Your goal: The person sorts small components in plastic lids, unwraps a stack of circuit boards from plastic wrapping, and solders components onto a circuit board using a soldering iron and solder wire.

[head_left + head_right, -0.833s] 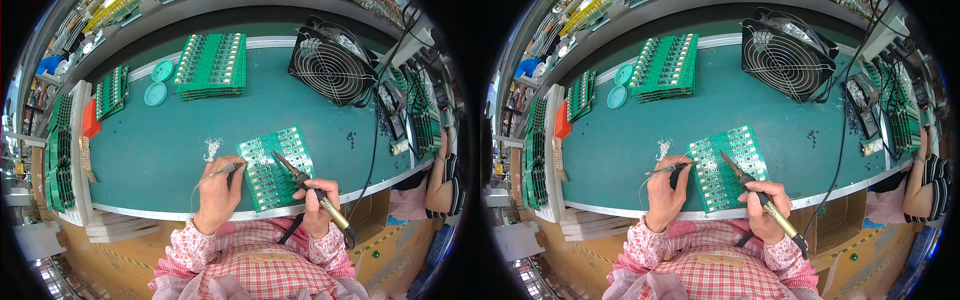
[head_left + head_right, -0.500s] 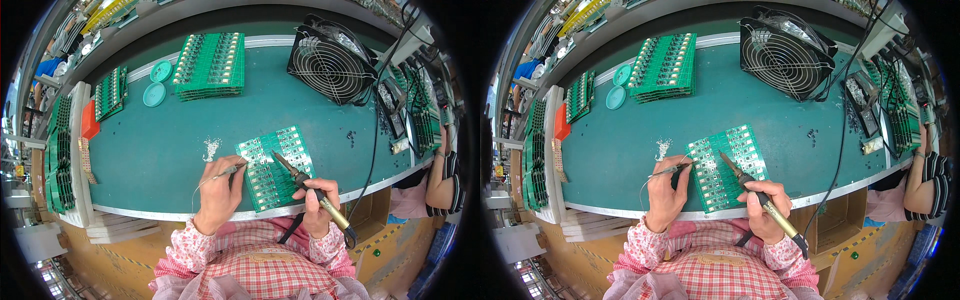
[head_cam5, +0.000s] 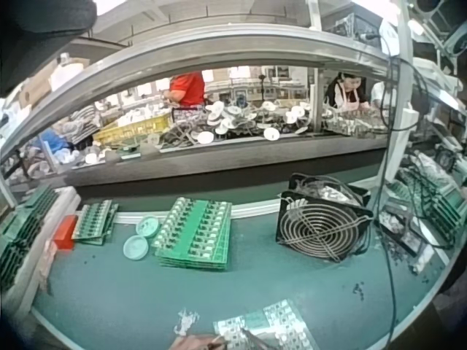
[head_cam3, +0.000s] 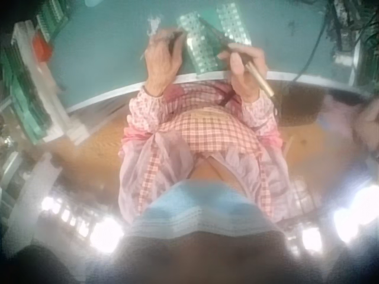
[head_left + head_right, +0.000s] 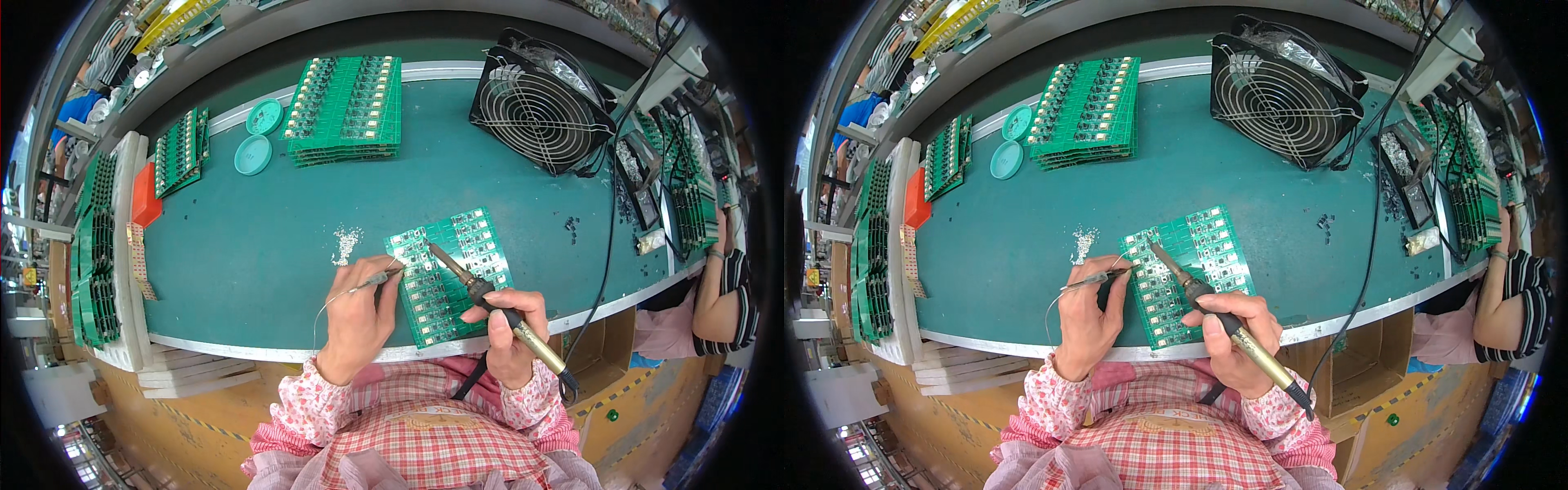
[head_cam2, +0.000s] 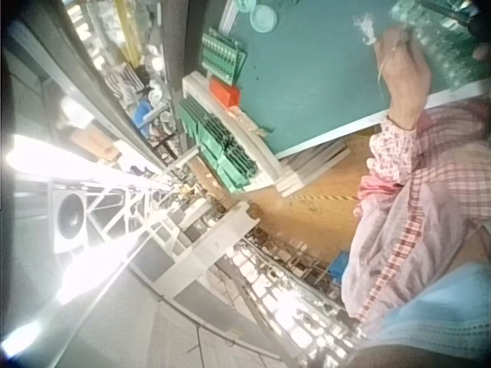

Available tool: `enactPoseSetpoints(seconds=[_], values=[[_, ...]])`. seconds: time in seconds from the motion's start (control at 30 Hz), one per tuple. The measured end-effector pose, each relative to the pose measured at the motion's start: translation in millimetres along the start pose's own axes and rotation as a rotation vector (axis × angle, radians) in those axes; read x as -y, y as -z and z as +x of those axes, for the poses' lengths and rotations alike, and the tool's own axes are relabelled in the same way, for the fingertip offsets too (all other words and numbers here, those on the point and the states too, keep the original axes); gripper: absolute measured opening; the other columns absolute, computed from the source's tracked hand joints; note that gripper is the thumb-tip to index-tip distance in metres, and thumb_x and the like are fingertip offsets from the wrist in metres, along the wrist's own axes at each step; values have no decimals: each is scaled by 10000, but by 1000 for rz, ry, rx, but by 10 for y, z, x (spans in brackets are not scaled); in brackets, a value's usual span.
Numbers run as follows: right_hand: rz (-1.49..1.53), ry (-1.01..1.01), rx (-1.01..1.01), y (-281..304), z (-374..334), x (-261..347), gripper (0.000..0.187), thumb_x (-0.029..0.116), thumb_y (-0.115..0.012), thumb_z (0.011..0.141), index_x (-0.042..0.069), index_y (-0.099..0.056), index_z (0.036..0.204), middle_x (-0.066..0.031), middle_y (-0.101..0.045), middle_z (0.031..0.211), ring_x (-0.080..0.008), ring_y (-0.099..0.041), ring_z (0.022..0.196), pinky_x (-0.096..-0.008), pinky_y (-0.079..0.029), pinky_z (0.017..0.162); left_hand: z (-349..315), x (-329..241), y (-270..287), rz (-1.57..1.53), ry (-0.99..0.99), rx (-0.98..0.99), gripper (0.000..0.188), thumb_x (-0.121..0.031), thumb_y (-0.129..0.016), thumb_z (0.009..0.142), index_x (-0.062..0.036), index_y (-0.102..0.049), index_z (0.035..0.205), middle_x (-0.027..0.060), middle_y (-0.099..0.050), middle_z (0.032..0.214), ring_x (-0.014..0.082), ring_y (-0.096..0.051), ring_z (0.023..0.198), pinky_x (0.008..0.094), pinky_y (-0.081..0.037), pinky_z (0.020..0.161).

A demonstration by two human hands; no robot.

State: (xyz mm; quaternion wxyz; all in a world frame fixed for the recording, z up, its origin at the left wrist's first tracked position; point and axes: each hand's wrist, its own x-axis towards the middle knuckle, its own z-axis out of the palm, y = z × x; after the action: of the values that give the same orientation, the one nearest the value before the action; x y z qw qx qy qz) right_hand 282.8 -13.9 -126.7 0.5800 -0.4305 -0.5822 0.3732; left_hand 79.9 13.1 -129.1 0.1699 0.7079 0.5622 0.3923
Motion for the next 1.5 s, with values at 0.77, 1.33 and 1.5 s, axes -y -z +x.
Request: enactPoseSetpoints(seconds=[0.77,1.33,1.5], values=[[-66,-208,96,-30,44,47,131,115,-631,946,13,-618,1026,-74,-711,724,-118,-687,642,-260,-532,595,0,-10,1,-2,2,-12,179,35,-678,851,-26,-664,1019,114,-697,993,309,-653,870,379,-497,789],[-185,-92,184,-38,76,50,130,100,-659,912,6,-632,998,-74,-727,753,-162,-725,655,-283,-554,608,-4,9,5,-12,0,-3,172,34,-681,847,-20,-667,1010,110,-702,991,296,-667,875,374,-488,789],[-185,-20,208,-28,83,13,116,97,-669,894,1,-649,956,-90,-723,786,-184,-719,651,-293,-552,609,-17,5,-2,-12,11,-5,175,33,-685,846,-21,-668,1012,110,-703,995,308,-664,879,379,-493,787]])
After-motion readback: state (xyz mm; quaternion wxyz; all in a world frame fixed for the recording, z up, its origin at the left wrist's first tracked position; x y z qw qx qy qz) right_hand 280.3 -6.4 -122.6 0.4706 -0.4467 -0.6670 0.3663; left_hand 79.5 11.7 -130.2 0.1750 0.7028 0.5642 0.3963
